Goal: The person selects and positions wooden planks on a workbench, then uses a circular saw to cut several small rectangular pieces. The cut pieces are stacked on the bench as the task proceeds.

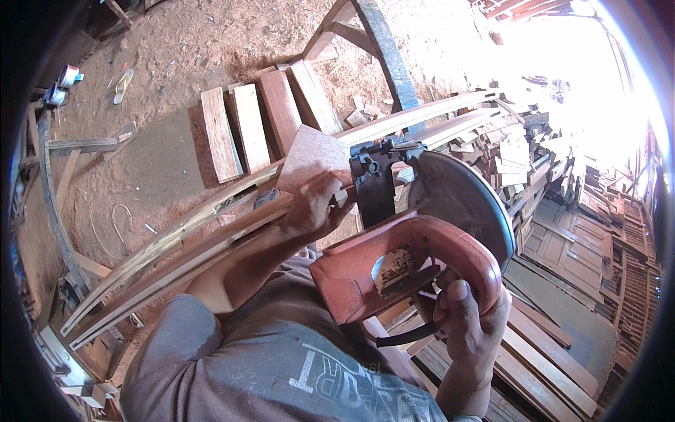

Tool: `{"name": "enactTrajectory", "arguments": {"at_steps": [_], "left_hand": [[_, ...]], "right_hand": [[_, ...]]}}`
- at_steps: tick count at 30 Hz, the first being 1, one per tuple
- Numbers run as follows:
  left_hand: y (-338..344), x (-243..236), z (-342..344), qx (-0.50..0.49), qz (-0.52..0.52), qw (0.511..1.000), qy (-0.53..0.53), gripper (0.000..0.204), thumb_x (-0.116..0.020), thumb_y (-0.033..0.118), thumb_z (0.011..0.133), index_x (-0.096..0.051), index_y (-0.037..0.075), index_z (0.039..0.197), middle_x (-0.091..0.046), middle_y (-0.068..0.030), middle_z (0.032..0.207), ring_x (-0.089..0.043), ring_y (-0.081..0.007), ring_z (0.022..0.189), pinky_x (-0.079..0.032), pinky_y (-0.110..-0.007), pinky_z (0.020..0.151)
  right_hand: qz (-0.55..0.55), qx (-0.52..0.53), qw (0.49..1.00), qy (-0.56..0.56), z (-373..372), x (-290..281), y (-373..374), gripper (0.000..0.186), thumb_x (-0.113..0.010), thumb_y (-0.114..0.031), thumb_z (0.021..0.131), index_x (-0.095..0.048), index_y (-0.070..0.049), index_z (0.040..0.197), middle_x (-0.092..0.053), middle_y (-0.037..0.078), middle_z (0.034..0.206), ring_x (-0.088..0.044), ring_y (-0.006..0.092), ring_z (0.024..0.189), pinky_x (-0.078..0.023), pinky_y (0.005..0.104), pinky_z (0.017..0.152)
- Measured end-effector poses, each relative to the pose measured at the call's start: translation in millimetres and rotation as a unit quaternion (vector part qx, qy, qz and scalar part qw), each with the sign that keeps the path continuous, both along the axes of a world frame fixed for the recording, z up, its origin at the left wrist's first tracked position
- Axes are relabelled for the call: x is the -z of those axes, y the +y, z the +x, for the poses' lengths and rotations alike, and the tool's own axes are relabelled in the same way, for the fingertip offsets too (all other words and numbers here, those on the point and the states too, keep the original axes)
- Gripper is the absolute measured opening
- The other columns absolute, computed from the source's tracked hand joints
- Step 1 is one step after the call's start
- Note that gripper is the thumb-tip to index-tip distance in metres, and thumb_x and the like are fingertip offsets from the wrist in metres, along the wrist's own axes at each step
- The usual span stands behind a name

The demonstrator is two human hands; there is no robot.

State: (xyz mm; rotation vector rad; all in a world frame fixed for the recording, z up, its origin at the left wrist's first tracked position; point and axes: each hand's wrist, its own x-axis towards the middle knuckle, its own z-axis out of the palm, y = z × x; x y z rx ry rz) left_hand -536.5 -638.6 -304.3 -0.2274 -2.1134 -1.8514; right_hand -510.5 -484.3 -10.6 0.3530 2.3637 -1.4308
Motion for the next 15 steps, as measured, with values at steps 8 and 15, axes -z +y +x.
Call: {"name": "enactTrajectory", "arguments": {"at_steps": [8, 15], "left_hand": [[-0.9, 1.3, -0.5, 0.014, -0.026, 0.999, -0.013, 0.025, -0.075, 0.018, 0.096, -0.063, 0.000, 0.109, -0.069, -0.0204, 0.094, -0.072, -0.0373, 0.087, -0.057, -0.046, 0.077], [-1.2, -2.6, -2.6, -0.003, -0.011, 1.000, 0.009, 0.024, -0.073, 0.021, 0.098, -0.064, 0.000, 0.106, -0.068, -0.0198, 0.091, -0.070, -0.0371, 0.083, -0.057, -0.045, 0.075]], "right_hand": [[0.008, -0.002, 1.000, 0.001, 0.6, -0.5, 2.4, 0.043, -0.071, -0.023, 0.101, -0.065, 0.008, 0.130, -0.074, 0.008, 0.099, -0.065, 0.0092, 0.080, -0.051, 0.0244, 0.069], [0.004, 0.002, 0.999, 0.044, -2.9, 7.7, -4.3, 0.041, -0.072, -0.031, 0.102, -0.066, 0.007, 0.117, -0.062, 0.002, 0.072, -0.057, 0.0071, 0.058, -0.043, 0.0208, 0.050]]}}
